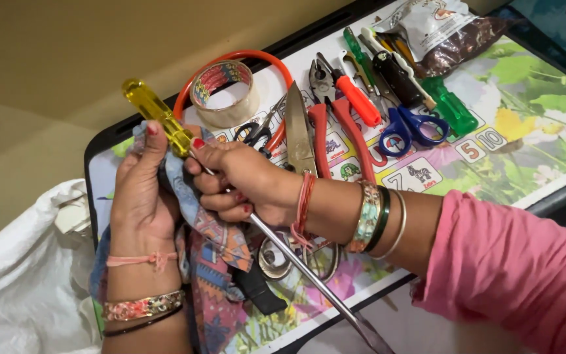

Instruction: The person wipes a yellow-handled screwdriver and a pair of red-handled pliers with a patterned cloth on a table covered with various tools and supplies. The person handles each tool individually, wiping the surfaces and then placing them back on the table.

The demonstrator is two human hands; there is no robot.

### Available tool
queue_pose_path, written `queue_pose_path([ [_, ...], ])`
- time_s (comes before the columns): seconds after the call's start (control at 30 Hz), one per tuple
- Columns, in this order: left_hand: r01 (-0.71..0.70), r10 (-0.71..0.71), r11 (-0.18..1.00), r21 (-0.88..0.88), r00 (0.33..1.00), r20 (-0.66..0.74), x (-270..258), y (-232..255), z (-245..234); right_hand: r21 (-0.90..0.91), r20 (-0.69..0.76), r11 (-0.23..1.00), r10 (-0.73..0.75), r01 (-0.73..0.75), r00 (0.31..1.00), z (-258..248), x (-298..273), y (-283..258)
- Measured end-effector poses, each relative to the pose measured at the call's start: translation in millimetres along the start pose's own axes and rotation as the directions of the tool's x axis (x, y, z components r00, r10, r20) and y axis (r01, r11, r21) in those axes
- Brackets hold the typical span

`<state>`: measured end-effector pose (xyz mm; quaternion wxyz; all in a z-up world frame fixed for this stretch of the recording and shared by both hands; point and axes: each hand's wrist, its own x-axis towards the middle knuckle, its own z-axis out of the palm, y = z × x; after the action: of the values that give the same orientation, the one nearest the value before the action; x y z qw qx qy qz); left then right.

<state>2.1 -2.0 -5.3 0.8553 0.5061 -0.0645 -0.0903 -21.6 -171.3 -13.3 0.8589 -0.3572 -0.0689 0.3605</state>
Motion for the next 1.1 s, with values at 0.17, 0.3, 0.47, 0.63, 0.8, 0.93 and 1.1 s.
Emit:
queue_pose_path([
  [0.17, -0.022, 0.022, 1.000, 0.015, 1.000, -0.015, 1, -3, -5, 0.034, 0.075, 0.999, 0.038, -0.041, 0.996, -6, 1, -1],
  [0.3, -0.080, 0.098, 0.985, 0.151, 0.988, -0.119, 3, -8, -3, -0.205, -0.134, 0.978, -0.006, -0.021, 0.991, -9, 10, 7],
  [0.47, -0.182, 0.382, 0.795, 0.579, 0.891, -0.244, 8, -28, -2, -0.793, -0.120, 0.554, -0.548, 0.252, 0.828, -20, 36, 32],
  [0.63, -0.290, 0.418, 0.824, 0.487, 0.891, -0.176, 10, -24, -10, -0.697, -0.289, 0.712, -0.389, 0.086, 0.875, -19, 37, 34],
  [0.8, -0.038, 0.645, 0.441, 0.897, 0.709, -0.287, -1, 15, -18, -0.292, -0.295, 0.956, -0.079, -0.011, 0.952, -3, 9, 12],
  [0.93, -0.160, 0.575, 0.634, 0.757, 0.752, -0.323, -13, 36, -20, -0.238, -0.244, 0.971, -0.063, 0.003, 0.968, 2, 2, 2],
  [1.1, -0.370, 0.459, 0.854, 0.365, 0.867, -0.195, -18, 44, -3, -0.243, -0.249, 0.970, -0.071, 0.009, 0.966, 2, 1, 1],
])
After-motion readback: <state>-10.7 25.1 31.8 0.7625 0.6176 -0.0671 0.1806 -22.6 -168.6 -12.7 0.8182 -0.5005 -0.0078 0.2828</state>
